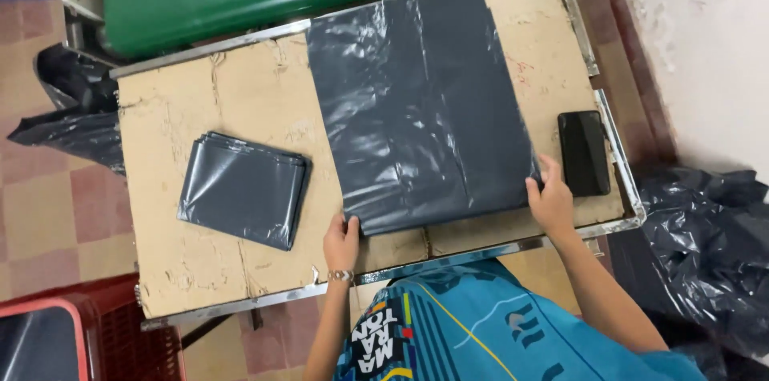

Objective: Folding plastic bags from a production line and stacking them into a crate

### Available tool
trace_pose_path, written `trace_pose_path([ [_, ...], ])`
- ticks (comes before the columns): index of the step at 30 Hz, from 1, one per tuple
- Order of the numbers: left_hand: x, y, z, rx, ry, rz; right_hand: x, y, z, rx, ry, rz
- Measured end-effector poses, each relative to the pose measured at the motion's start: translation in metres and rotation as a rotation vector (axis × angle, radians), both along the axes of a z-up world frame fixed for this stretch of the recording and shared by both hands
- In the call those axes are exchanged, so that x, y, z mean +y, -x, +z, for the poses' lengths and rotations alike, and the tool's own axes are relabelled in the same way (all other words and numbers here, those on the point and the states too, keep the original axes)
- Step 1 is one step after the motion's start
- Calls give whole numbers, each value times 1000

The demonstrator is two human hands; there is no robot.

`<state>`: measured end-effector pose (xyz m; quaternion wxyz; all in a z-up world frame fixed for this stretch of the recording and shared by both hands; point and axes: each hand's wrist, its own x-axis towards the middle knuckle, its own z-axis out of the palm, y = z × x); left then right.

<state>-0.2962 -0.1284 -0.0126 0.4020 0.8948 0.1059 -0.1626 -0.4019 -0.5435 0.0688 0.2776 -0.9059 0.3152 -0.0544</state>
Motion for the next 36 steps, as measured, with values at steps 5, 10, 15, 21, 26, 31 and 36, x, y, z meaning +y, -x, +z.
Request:
trace_pose_path([
  [5, -22, -22, 32, -353, -360, -141, -7, -3, -14, 79, 138, 22],
  [10, -133, -75, 58, -842, -354, -492, -11, -110, 29, -66, 227, 139],
  [15, -202, -133, 48, -719, -413, -821, -40, -223, -9, 90, 219, 44],
  [21, -202, -145, 36, -629, -335, -827, -79, -266, -30, 256, -232, -35],
  [26, -198, -154, 5, -770, -120, -716, -80, -304, -11, 15, -445, -47],
  [31, -191, -171, 6, -667, 213, -557, -83, -346, -12, -133, -475, -61],
  [36, -169, -217, -40, 116, 948, 50, -44, -264, 37, -588, -186, 174],
])
